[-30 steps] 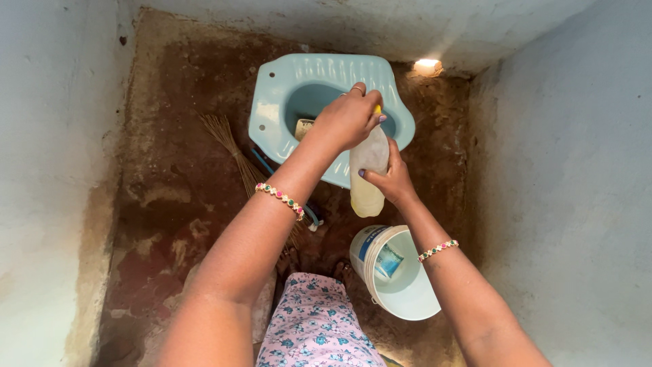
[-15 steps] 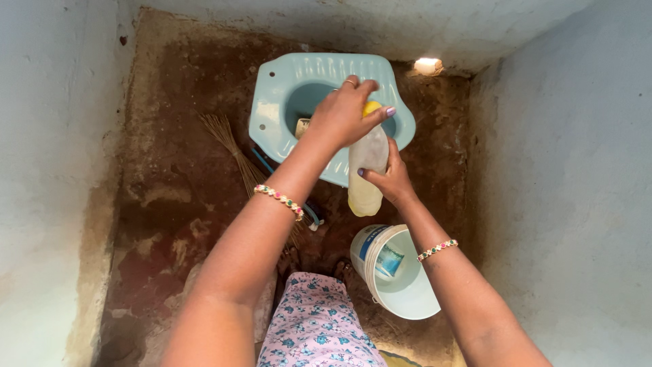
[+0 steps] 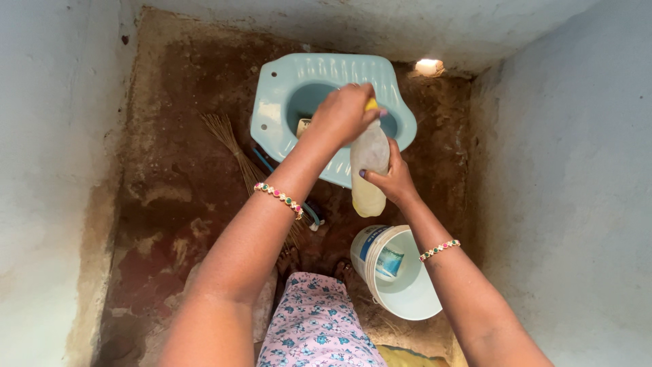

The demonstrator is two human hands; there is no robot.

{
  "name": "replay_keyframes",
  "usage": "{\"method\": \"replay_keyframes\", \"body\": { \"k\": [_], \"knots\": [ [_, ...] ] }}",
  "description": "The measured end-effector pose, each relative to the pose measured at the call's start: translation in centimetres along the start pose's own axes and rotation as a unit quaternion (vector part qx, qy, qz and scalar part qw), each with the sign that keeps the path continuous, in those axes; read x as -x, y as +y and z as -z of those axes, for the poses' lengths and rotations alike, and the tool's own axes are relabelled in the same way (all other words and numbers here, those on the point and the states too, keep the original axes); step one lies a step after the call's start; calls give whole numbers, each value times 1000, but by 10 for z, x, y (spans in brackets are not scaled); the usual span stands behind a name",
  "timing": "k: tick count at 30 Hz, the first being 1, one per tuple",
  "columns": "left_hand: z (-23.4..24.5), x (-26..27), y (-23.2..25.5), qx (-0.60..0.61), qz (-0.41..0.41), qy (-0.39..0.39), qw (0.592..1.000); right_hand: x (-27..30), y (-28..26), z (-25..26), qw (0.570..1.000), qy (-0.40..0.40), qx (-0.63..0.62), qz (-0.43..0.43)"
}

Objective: The person pours liquid from a plastic bottle into a squat toilet and then scrubs the interior with a long-handled brush. The person uses both hands to hold and maneuver the brush while scrubbing the bowl.

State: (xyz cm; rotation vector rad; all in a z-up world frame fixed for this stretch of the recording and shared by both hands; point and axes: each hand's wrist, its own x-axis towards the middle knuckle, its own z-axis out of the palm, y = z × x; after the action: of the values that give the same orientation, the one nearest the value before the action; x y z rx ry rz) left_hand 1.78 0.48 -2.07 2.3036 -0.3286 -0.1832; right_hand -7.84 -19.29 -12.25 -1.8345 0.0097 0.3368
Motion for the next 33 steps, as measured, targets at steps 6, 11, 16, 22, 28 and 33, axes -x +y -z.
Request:
{"method": "replay_keyframes", "body": {
  "k": [6, 11, 16, 22, 28, 33],
  "knots": [
    [3, -10, -15, 40, 5, 89, 995, 8, 16, 3, 1000, -1, -24, 21],
    [-9, 7, -40, 157, 39, 112, 980, 4, 34, 18, 998, 33, -38, -27],
    [-29, 28, -65, 242, 123, 107, 956, -6, 47, 48, 996, 64, -6, -58],
    [-68, 64, -80, 323, 183, 86, 925, -24, 51, 78, 985, 77, 39, -151],
    [-131, 128, -82, 379, 245, 46, 891, -43, 42, 97, 973, 73, 89, -202],
    [-174, 159, -89, 468, 238, 58, 849, -56, 24, 101, 962, 83, 131, -224]
  ]
}}
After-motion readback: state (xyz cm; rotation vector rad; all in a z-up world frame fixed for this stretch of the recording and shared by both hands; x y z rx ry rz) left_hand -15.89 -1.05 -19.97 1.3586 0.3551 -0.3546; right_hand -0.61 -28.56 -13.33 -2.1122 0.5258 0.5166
